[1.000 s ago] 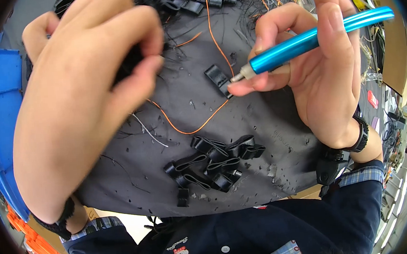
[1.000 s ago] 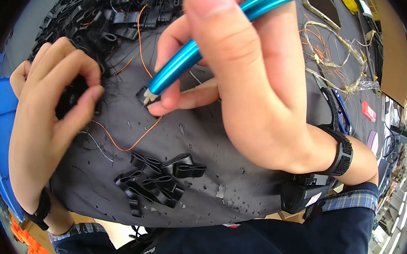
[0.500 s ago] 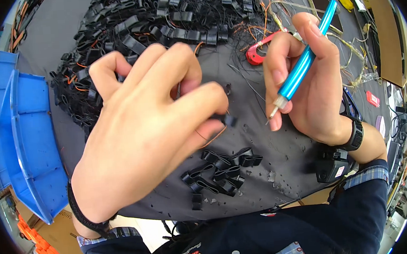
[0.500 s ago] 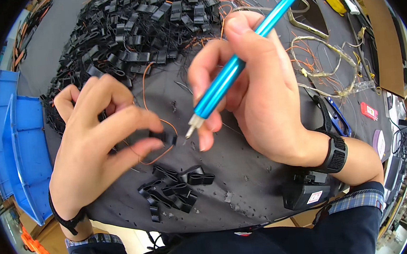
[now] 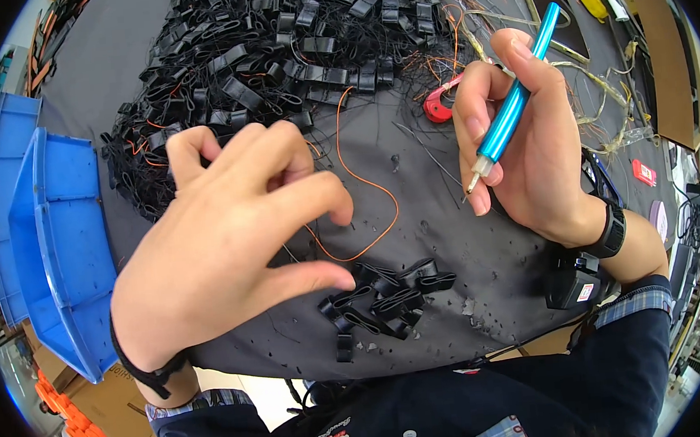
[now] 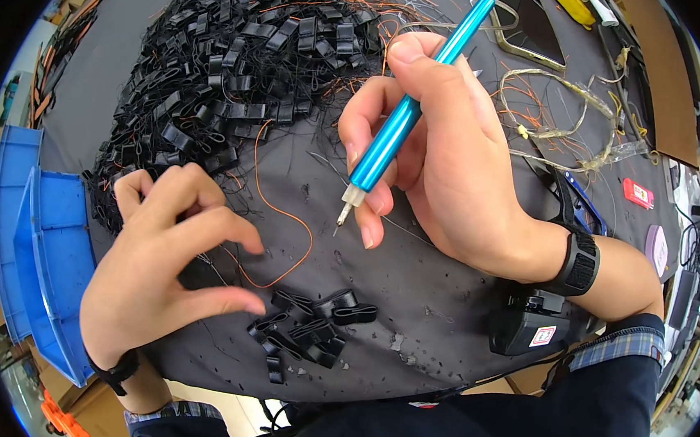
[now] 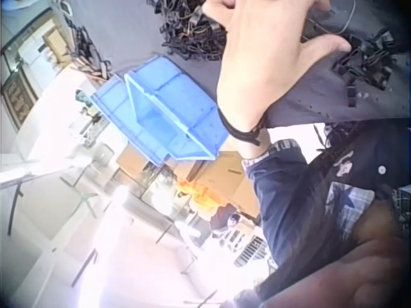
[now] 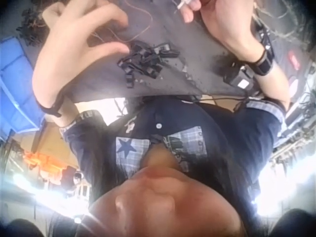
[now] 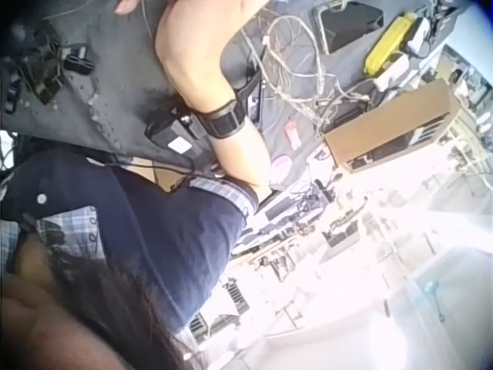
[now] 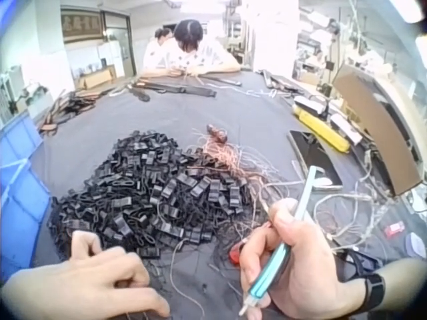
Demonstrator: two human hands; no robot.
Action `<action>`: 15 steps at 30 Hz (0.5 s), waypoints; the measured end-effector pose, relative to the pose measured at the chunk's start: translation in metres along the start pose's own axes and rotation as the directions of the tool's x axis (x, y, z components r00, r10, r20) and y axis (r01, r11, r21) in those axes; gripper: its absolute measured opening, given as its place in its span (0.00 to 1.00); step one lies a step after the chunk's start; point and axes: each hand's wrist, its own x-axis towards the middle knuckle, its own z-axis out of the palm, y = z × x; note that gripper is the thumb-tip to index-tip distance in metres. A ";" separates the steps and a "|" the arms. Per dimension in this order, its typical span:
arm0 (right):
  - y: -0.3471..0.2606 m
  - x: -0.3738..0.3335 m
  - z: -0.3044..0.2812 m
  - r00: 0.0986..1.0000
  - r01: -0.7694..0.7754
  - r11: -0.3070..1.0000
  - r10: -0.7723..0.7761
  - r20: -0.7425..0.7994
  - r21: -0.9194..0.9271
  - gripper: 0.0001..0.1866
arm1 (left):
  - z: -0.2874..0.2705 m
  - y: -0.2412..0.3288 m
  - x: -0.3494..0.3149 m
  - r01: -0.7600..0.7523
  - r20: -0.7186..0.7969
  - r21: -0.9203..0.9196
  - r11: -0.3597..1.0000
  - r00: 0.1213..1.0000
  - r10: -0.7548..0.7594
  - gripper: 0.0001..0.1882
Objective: The recorder is assembling small electronic components by soldering or applying adhesive to wires inside black plastic housings.
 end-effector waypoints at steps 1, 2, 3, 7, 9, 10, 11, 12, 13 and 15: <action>0.000 -0.001 0.001 1.000 -0.002 1.000 0.002 0.007 0.004 0.10 | 0.002 0.001 -0.001 -0.014 0.038 -0.009 1.000 0.999 0.014 0.11; 0.000 -0.001 0.001 1.000 -0.005 1.000 0.005 0.001 0.007 0.10 | 0.004 -0.002 0.000 -0.017 0.038 -0.007 1.000 0.999 0.017 0.11; 0.000 -0.001 0.000 1.000 -0.008 1.000 0.009 -0.004 0.011 0.10 | 0.006 -0.005 0.000 0.003 -0.021 0.072 0.997 1.000 -0.001 0.11; 0.000 -0.002 -0.002 1.000 0.005 1.000 -0.005 0.007 0.010 0.10 | 0.000 -0.018 -0.001 0.192 -0.277 0.293 0.936 0.955 -0.109 0.10; 0.000 -0.001 -0.003 1.000 0.009 1.000 -0.009 0.013 -0.004 0.10 | -0.006 -0.021 -0.008 0.274 -0.276 0.283 0.919 0.941 -0.196 0.11; 0.000 -0.001 -0.002 1.000 0.012 1.000 -0.012 0.014 -0.001 0.10 | -0.008 -0.019 -0.009 0.273 -0.276 0.287 0.918 0.941 -0.194 0.11; 0.001 -0.002 -0.002 1.000 0.009 1.000 -0.009 0.012 -0.002 0.10 | -0.009 -0.017 -0.011 0.279 -0.276 0.264 0.923 0.939 -0.205 0.11; 0.001 -0.002 -0.002 1.000 0.007 1.000 -0.007 0.009 -0.003 0.10 | -0.010 -0.016 -0.011 0.284 -0.275 0.241 0.928 0.937 -0.216 0.10; 0.001 -0.001 -0.002 1.000 0.010 1.000 -0.010 0.006 -0.002 0.10 | -0.010 -0.015 -0.007 0.280 -0.274 0.243 0.929 0.938 -0.212 0.10; 0.000 -0.002 -0.001 1.000 0.007 1.000 -0.007 0.014 -0.016 0.11 | -0.007 -0.007 0.000 0.271 -0.323 0.221 0.937 0.927 -0.192 0.09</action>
